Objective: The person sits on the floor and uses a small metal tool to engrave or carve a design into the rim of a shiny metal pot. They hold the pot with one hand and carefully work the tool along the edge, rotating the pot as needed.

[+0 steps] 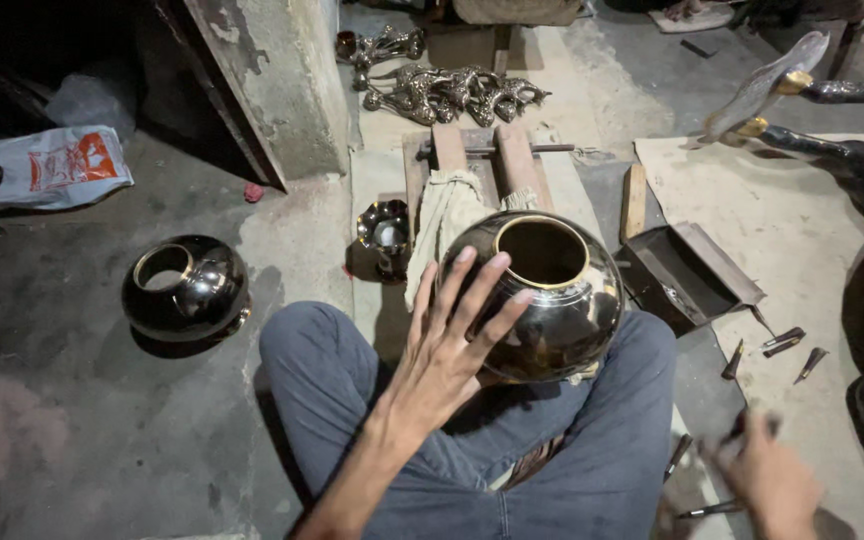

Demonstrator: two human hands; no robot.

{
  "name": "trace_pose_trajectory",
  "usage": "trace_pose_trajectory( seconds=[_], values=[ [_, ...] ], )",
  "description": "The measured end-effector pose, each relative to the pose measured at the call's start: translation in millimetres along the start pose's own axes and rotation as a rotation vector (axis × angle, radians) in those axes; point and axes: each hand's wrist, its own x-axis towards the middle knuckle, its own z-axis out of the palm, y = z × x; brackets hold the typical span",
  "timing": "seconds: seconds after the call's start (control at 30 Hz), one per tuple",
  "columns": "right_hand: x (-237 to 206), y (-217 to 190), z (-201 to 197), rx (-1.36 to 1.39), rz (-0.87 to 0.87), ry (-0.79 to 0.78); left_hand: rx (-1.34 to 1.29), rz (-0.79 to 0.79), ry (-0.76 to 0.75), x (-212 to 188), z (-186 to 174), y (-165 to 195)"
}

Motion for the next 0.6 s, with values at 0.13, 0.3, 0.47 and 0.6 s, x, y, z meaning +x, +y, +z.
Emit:
trace_pose_trajectory(
  seconds=[0.13, 0.3, 0.47, 0.6],
  values=[
    [-17, 2, 59, -0.17, -0.096, -0.328, 0.076, 0.016, -0.212, 18, -18, 7],
    [-38, -21, 57, -0.092, -0.186, -0.325, 0.222, 0.063, -0.226, 21, -19, 6],
    [-33, -23, 27, -0.031, -0.009, -0.237, 0.16, 0.011, -0.122, -9, -22, -11],
    [-25, -10, 26, 0.066, 0.025, -0.193, 0.156, -0.157, 0.062, -55, -64, -11]
  ],
)
